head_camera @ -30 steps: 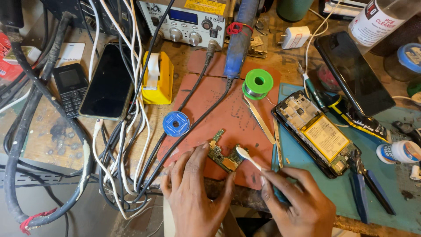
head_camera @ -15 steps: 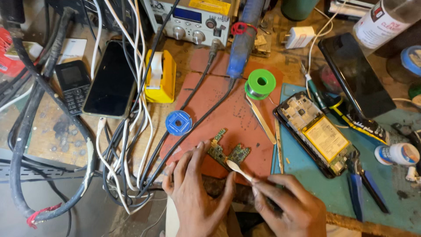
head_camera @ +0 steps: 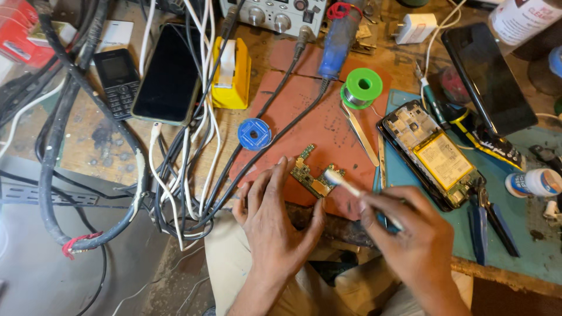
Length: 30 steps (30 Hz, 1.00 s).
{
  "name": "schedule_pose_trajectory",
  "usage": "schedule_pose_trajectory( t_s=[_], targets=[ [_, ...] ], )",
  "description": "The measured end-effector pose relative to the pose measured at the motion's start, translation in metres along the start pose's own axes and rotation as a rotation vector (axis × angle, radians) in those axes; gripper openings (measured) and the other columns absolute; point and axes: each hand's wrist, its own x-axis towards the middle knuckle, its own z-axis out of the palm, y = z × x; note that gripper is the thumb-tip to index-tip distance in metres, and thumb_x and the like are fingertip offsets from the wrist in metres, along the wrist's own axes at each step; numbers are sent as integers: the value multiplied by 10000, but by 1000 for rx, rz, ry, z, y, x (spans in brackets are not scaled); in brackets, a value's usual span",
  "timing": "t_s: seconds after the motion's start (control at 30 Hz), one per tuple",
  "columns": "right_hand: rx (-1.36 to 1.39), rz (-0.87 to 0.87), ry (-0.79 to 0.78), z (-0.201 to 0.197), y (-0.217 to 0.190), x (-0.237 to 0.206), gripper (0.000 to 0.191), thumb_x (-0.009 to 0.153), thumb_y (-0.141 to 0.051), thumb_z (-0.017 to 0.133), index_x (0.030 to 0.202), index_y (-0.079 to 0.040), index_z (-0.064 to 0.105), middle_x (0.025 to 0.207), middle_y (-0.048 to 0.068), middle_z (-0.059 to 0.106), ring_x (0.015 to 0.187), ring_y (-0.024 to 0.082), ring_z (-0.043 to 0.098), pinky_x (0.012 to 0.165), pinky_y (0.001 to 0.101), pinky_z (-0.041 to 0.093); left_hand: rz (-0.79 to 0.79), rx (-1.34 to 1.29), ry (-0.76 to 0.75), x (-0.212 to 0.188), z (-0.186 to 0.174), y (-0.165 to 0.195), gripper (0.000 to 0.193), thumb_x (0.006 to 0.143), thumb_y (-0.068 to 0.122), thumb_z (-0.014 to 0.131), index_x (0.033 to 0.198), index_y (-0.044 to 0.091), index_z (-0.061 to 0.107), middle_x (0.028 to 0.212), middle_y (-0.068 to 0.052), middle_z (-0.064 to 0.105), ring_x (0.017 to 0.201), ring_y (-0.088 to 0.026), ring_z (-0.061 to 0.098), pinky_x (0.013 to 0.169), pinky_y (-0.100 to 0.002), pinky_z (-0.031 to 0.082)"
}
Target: The person cleans a small circuit board with a toothbrush, then uses pliers to scrape and remove material from the board's surface. After cleaning again, they place the board into a disassembled phone chassis.
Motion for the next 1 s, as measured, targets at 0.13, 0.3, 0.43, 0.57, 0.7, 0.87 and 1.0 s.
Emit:
schedule_pose_trajectory(
  t_s=[0.13,0.3,0.43,0.57,0.7,0.87,1.0],
  targets=[
    [33,-19,-10,0,0,-2,217,810,-103,801,1024,-111,765,986,15,714,788,168,738,683,285,571,-12,-24,4,-1,2,-3,835,802,338,816,1499,53,455,1410,-64,592,1370,-248,498,1198,-473,217],
    [-11,27,-1,1,0,-2,224,822,-101,811,1042,-106,772,981,29,703,775,160,717,677,274,564,-53,-38,-28,-1,0,-1,881,780,337,819,1514,43,430,1383,-96,563,1364,-262,484,1196,-480,197],
    [1,39,-5,0,1,-3,229,823,-108,812,1048,-104,769,987,28,709,782,152,721,661,275,556,-8,-34,-24,0,-1,0,865,782,321,802,1506,38,421,1432,-60,582,1378,-256,483,1203,-477,188],
    [-2,-41,-71,-1,1,-1,239,755,-137,836,987,-114,783,928,31,709,731,166,712,652,300,550,-13,-41,-13,1,0,-2,892,770,319,799,1512,20,404,1421,-56,588,1374,-261,478,1200,-487,178],
    [0,31,-38,-5,1,6,227,811,-126,822,1032,-107,776,958,27,708,764,169,712,676,290,549,-6,-17,-12,0,0,-1,867,783,330,803,1512,53,425,1442,-69,584,1387,-253,487,1227,-477,189],
    [-45,74,18,-3,-3,11,233,844,-108,815,1072,-90,773,959,45,700,783,193,698,700,304,534,-34,-48,-42,0,-1,-1,928,766,349,802,1523,5,391,1426,-62,591,1377,-268,486,1218,-489,185],
    [11,-34,-56,-2,-5,10,219,790,-136,823,1001,-103,775,928,41,710,752,188,713,674,298,549,14,1,-13,1,-1,-2,940,731,360,813,1495,13,388,1458,-105,568,1371,-301,466,1202,-496,181]
  ],
)
